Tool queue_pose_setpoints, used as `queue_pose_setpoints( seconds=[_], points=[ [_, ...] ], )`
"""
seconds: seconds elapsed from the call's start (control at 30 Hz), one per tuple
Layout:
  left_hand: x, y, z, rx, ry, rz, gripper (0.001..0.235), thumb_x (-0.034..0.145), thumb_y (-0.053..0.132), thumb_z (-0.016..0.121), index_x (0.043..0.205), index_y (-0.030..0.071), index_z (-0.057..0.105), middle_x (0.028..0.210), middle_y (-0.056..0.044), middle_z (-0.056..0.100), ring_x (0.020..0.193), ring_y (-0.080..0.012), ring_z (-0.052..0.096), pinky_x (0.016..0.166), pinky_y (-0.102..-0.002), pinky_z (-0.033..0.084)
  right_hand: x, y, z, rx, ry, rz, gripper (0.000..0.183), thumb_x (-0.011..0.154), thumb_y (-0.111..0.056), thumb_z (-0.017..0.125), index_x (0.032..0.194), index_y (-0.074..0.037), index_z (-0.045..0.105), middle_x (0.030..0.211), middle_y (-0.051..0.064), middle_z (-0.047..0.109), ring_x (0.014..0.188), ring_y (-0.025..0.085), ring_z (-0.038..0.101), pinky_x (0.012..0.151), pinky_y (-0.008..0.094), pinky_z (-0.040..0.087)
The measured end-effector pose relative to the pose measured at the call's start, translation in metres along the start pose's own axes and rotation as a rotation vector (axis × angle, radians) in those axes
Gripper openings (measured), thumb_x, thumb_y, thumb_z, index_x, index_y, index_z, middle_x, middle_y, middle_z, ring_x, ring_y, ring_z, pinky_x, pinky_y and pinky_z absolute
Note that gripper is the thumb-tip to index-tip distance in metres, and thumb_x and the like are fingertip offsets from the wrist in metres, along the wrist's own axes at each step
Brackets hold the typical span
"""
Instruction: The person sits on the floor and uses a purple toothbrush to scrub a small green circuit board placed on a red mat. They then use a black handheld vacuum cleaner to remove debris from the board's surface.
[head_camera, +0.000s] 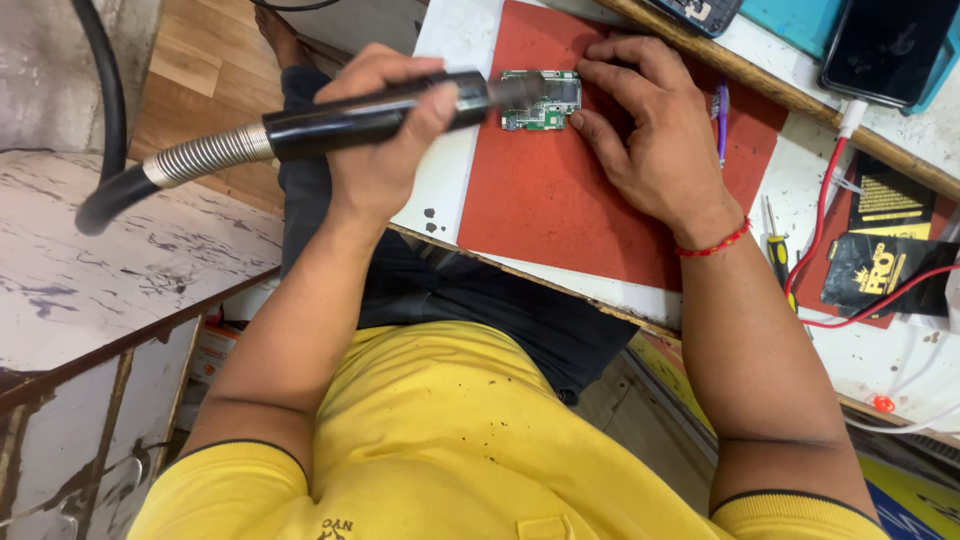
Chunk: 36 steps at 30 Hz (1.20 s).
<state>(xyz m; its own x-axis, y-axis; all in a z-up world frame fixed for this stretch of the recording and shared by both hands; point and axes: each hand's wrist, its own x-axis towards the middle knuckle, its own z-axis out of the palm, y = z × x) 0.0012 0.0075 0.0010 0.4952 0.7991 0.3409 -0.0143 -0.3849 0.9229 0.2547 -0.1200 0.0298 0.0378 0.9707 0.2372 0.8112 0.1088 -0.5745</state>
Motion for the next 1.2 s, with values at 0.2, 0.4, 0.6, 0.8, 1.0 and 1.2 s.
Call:
queue_pose_setpoints(
  seconds=[0.2,0.4,0.6,0.8,1.0,1.2],
  points=[
    [-0.003,-0.001,0.001,-0.016,0.045,-0.011,0.036,0.102,0.035,0.081,0.110,0.000,0.075,0.095,-0.008,0.068,0.085,-0.0159,0.066,0.080,-0.029,0.052,0.000,0.000,0.000,0.001,-0.008,-0.011,0.033,0.097,-0.006,0.082,0.126,0.001,0.069,0.140,0.014,0.061,0.130,0.034,0.060,0.110,0.042,0.052],
    [-0.005,0.002,0.005,-0.113,0.173,-0.070,0.038,0.102,0.035,0.079,0.109,-0.001,0.074,0.096,-0.006,0.065,0.083,-0.0140,0.063,0.078,-0.027,0.049,0.000,-0.003,0.002,-0.023,-0.032,-0.031,0.040,0.097,-0.004,0.081,0.134,0.000,0.067,0.142,0.015,0.056,0.133,0.035,0.055,0.113,0.042,0.048],
    [-0.006,-0.004,0.006,0.025,0.113,-0.019,0.033,0.101,0.033,0.079,0.106,0.000,0.076,0.095,-0.005,0.066,0.083,-0.0135,0.065,0.076,-0.027,0.051,0.000,-0.006,0.007,-0.030,0.006,-0.007,0.037,0.097,-0.003,0.080,0.132,-0.002,0.067,0.139,0.014,0.057,0.131,0.034,0.055,0.112,0.042,0.048],
    [-0.002,-0.002,0.002,-0.009,0.035,0.081,0.033,0.103,0.031,0.079,0.109,-0.001,0.074,0.097,-0.007,0.068,0.082,-0.0145,0.067,0.076,-0.027,0.052,-0.001,-0.006,0.007,-0.024,0.018,0.002,0.038,0.097,-0.004,0.081,0.132,-0.001,0.065,0.139,0.014,0.056,0.131,0.035,0.055,0.112,0.042,0.048],
    [0.003,0.001,0.001,-0.020,0.016,0.050,0.034,0.100,0.031,0.080,0.106,-0.002,0.074,0.092,-0.008,0.069,0.081,-0.0156,0.066,0.073,-0.027,0.051,-0.001,-0.005,0.005,-0.025,-0.005,0.022,0.039,0.098,-0.005,0.081,0.134,-0.002,0.066,0.140,0.014,0.057,0.131,0.035,0.056,0.111,0.042,0.048],
    [0.004,0.005,0.002,-0.001,0.032,0.089,0.032,0.101,0.030,0.080,0.106,-0.001,0.075,0.095,-0.008,0.069,0.084,-0.0165,0.067,0.075,-0.028,0.052,0.003,-0.007,0.002,-0.007,-0.002,0.015,0.040,0.096,-0.003,0.080,0.133,-0.001,0.066,0.140,0.016,0.056,0.131,0.036,0.055,0.111,0.042,0.049]
  ],
)
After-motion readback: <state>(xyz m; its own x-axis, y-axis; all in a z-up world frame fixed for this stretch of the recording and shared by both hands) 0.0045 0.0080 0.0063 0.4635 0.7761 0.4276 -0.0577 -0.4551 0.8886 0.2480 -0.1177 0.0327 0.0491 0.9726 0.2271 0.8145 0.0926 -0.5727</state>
